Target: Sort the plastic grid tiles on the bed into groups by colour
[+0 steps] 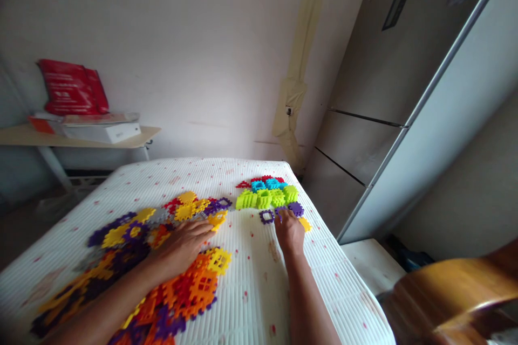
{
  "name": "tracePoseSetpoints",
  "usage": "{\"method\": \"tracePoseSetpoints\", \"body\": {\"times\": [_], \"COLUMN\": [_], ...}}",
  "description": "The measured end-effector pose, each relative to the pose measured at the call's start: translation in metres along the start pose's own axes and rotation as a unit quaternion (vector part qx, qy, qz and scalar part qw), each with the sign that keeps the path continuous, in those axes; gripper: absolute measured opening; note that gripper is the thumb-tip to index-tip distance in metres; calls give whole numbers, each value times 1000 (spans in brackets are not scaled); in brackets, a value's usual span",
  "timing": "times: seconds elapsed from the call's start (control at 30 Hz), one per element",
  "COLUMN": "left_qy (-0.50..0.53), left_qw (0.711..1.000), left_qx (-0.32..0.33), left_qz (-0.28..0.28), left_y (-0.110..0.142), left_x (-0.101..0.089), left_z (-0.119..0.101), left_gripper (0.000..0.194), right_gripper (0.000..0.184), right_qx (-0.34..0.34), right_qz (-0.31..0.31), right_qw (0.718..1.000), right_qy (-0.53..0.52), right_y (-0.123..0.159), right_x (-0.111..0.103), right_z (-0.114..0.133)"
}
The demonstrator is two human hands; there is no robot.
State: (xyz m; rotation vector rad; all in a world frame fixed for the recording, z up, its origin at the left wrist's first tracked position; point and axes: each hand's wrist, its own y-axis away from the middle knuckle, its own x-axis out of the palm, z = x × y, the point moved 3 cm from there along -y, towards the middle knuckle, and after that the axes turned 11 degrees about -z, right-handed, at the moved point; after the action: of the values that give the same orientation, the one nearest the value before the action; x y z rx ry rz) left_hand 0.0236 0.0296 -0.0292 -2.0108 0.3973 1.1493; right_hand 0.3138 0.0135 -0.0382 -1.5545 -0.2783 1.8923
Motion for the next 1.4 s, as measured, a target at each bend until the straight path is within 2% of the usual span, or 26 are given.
{"method": "tracePoseSetpoints", "body": {"times": [0.07,0.17,0.23,0.33,0.43,0.53,0.67,0.83,0.97,1.07,1.17,1.23,1.33,1.4], "left_qy": [112,222,241,290,354,403,406,399,397,393,416,430,415,397], "left_qw": [989,946,930,900,859,824,819,820,819,823,823,822,831,842], "left_qx": [-74,-201,-245,-299,-349,-377,-382,-389,-392,-388,-368,-357,-356,-355], "left_qz": [-67,-125,-133,-129,-124,-126,-134,-133,-136,-133,-116,-112,-101,-90], "left_y": [-2,-1,1,6,11,14,15,16,18,19,18,18,19,21], "left_x": [-3,-7,-10,-13,-11,-8,-5,-1,1,3,6,9,17,24], "left_z": [7,15,15,12,10,9,7,6,11,13,12,12,16,19], "left_gripper": [33,24,25,27,28,28,29,32,34,38,49,55,49,43], "right_gripper": [22,22,21,21,36,50,49,46,48,44,39,36,31,31], "right_qx": [-25,-63,-90,-111,-117,-135,-152,-170,-231,-223,-189,-145,-32,56], "right_qz": [-4,-2,-1,19,60,92,95,73,69,67,34,-10,-70,-83], "right_qw": [999,994,982,948,905,887,895,910,907,904,902,912,945,973], "right_qy": [-28,-94,-163,-298,-404,-432,-408,-370,-345,-359,-387,-385,-318,-209], "right_y": [2,6,12,25,41,54,61,61,64,64,50,33,5,-6], "right_x": [0,0,-2,-4,-5,-6,-8,-9,-9,-9,-10,-14,-23,-28], "right_z": [6,21,34,59,86,108,121,120,122,123,111,86,25,-21]}}
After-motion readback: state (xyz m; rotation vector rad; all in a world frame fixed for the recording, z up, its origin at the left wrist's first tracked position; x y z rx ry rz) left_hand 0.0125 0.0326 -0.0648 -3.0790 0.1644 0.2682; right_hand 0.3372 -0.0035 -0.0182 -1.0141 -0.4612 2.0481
